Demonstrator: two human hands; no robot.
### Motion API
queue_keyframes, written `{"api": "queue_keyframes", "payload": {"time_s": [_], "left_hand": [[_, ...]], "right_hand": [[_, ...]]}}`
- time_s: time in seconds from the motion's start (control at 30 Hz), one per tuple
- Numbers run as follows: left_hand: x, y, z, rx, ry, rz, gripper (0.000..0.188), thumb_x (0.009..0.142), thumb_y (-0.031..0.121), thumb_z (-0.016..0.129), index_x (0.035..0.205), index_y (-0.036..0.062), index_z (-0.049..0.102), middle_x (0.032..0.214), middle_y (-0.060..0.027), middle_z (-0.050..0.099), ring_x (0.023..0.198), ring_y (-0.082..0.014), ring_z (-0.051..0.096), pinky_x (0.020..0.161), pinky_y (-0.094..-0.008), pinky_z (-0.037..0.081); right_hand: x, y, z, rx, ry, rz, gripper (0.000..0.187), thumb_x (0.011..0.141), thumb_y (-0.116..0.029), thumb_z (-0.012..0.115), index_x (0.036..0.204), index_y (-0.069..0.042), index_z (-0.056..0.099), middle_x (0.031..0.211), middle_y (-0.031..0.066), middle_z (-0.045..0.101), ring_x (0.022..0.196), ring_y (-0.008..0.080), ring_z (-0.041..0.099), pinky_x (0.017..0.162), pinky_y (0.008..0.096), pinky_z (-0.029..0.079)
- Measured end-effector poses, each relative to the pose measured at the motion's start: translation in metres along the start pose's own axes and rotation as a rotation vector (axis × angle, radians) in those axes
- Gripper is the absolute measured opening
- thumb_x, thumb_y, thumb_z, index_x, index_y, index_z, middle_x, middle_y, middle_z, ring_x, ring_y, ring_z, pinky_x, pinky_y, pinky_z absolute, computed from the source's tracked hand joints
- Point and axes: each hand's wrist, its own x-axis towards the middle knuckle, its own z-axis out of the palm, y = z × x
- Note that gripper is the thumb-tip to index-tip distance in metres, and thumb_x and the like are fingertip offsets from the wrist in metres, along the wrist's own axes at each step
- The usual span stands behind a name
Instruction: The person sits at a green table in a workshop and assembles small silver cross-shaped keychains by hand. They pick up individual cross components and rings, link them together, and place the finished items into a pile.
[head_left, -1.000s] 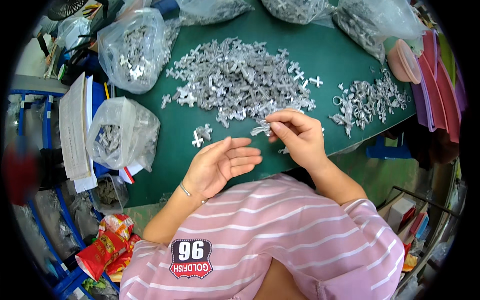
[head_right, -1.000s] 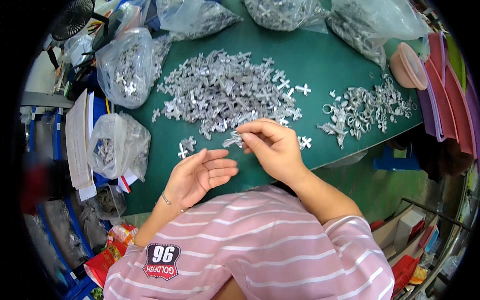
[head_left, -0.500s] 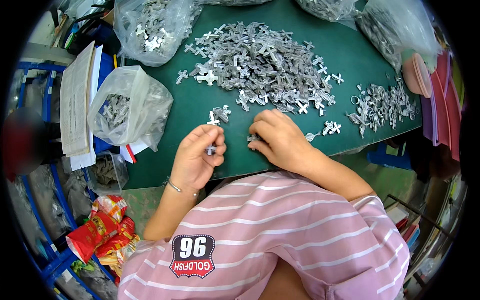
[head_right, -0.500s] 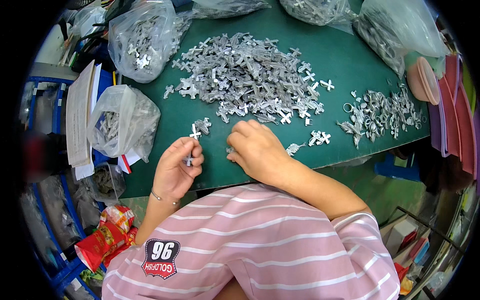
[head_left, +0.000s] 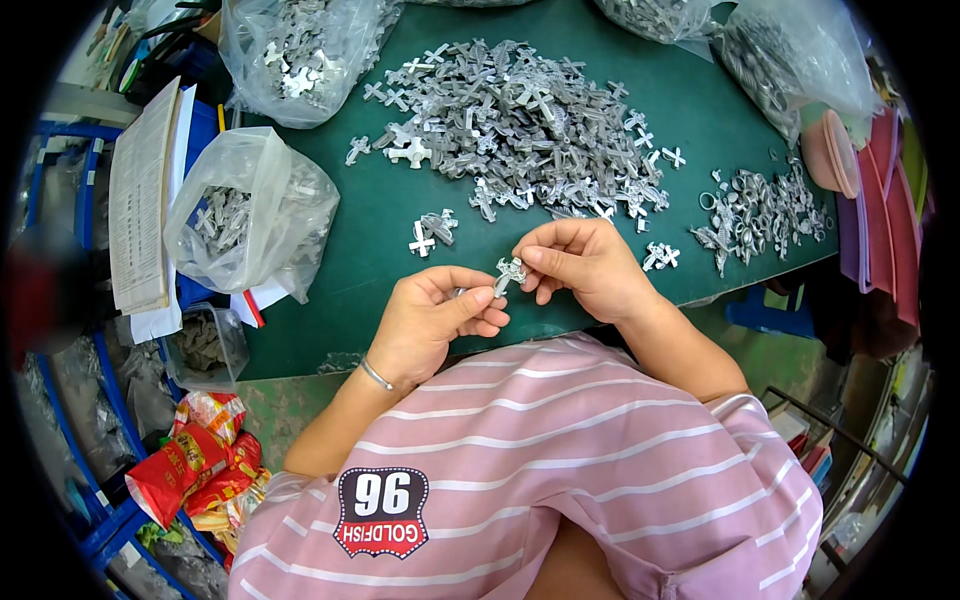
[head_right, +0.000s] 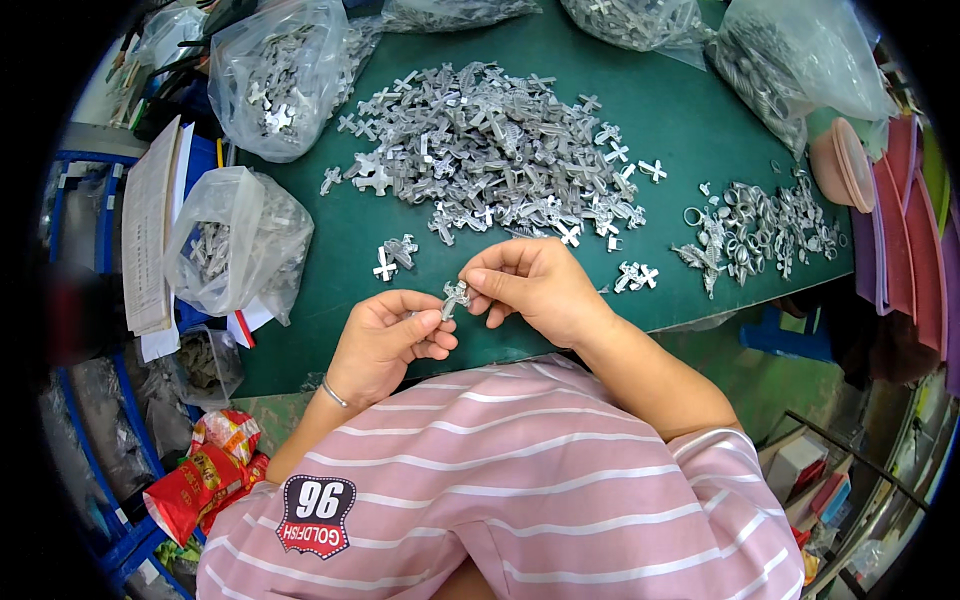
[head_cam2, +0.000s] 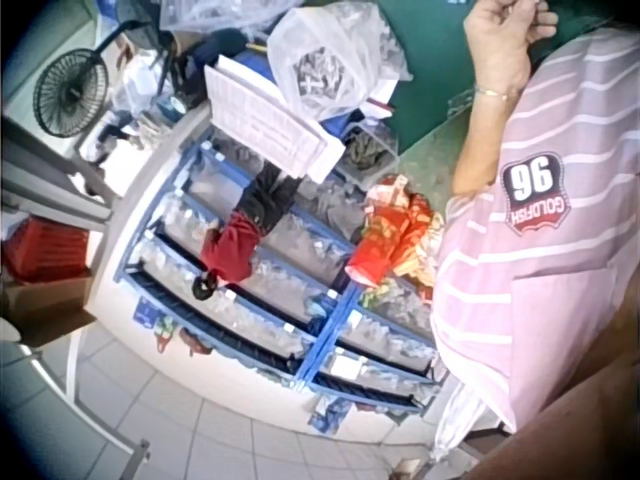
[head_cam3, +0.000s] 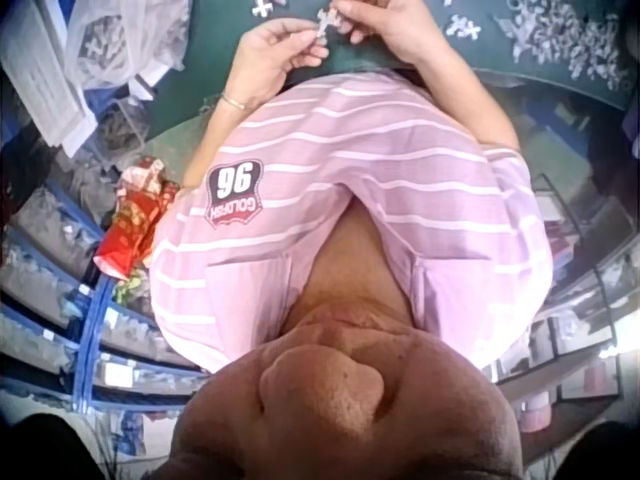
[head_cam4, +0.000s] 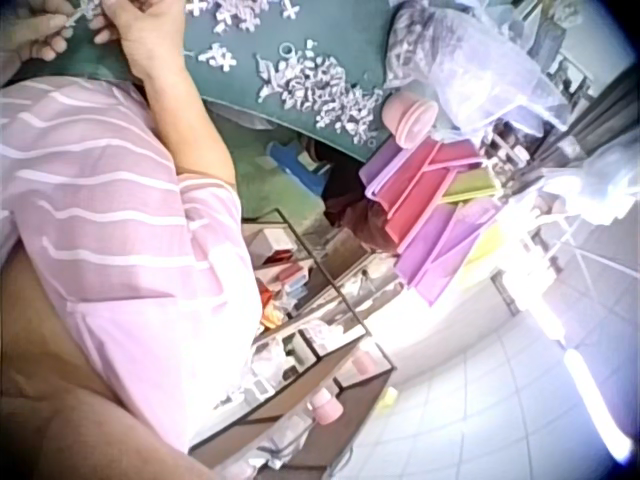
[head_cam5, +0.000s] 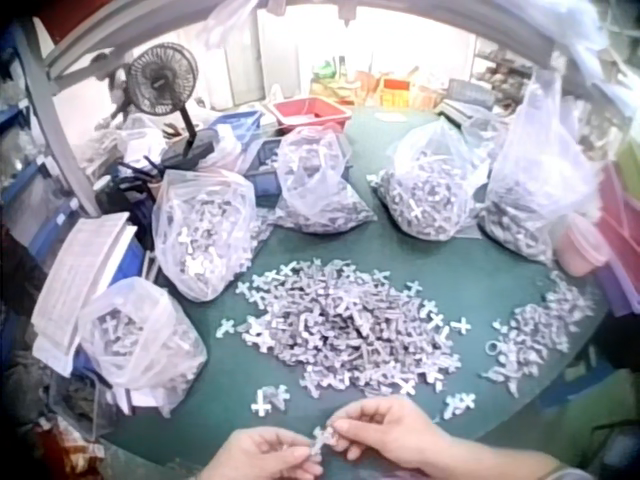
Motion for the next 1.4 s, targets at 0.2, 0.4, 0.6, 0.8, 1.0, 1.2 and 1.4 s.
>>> {"api": "queue_keyframes", "payload": {"time_s": [0.2,0.4,0.6,0.8,1.0,1.2,1.4], "left_hand": [[-0.001,0.001,-0.001,0.012,-0.002,0.014,0.015,0.083,0.004,0.058,0.096,-0.004,0.057,0.084,-0.014,0.063,0.07,-0.0181,0.064,0.062,-0.025,0.054],[0.0,0.001,-0.001,-0.018,0.008,0.011,0.016,0.086,0.007,0.055,0.097,-0.0037,0.057,0.088,-0.0127,0.062,0.075,-0.0178,0.064,0.064,-0.0263,0.055],[0.001,0.002,-0.013,-0.24,-0.069,-0.117,0.02,0.089,0.013,0.051,0.1,-0.0022,0.056,0.086,-0.0082,0.06,0.073,-0.0145,0.06,0.057,-0.0244,0.051],[-0.001,0.003,-0.012,-0.205,-0.016,-0.062,0.013,0.087,0.012,0.053,0.092,0.0005,0.056,0.079,-0.0053,0.057,0.065,-0.0121,0.055,0.049,-0.0224,0.045],[-0.004,0.003,-0.016,-0.158,0.012,-0.021,0.011,0.085,0.01,0.055,0.091,0.0014,0.055,0.08,-0.0058,0.058,0.067,-0.0121,0.057,0.049,-0.022,0.046],[-0.002,0.003,-0.016,-0.124,0.011,-0.003,0.011,0.084,0.008,0.056,0.092,0.0013,0.055,0.081,-0.0068,0.058,0.068,-0.0126,0.058,0.051,-0.0224,0.048],[-0.004,0.002,-0.019,-0.097,-0.002,0.006,0.012,0.084,0.008,0.056,0.094,0.0007,0.055,0.083,-0.0078,0.059,0.071,-0.0139,0.059,0.053,-0.0231,0.05]], "right_hand": [[-0.001,-0.003,0.002,0.008,-0.002,0.017,0.014,0.083,-0.008,0.06,0.089,0.005,0.061,0.073,0.0082,0.062,0.062,0.0122,0.06,0.051,0.0217,0.05],[-0.005,0.0,0.005,-0.277,-0.103,-0.297,0.01,0.08,-0.007,0.061,0.086,0.001,0.063,0.079,0.0067,0.063,0.07,0.0118,0.059,0.057,0.0232,0.047],[0.006,-0.007,0.019,-0.937,-0.031,-0.868,0.01,0.072,0.001,0.064,0.082,-0.001,0.062,0.082,0.0108,0.06,0.075,0.0257,0.058,0.065,0.0322,0.047],[0.043,-0.004,0.028,-1.619,0.263,-0.9,0.02,0.065,-0.014,0.064,0.083,-0.005,0.058,0.082,0.0042,0.051,0.077,0.0215,0.05,0.059,0.0321,0.041],[0.033,-0.006,0.018,-1.495,0.085,-0.9,0.012,0.064,-0.005,0.058,0.075,-0.002,0.054,0.088,0.0092,0.052,0.079,0.0256,0.051,0.063,0.0352,0.043],[0.024,-0.006,0.014,-1.418,0.026,-0.884,0.011,0.067,-0.003,0.055,0.077,0.001,0.054,0.091,0.0118,0.053,0.081,0.0275,0.052,0.067,0.0351,0.046],[0.016,-0.014,0.009,-1.38,-0.042,-0.811,0.015,0.068,-0.001,0.058,0.082,0.001,0.055,0.087,0.0115,0.054,0.079,0.0287,0.054,0.067,0.034,0.047]]}}
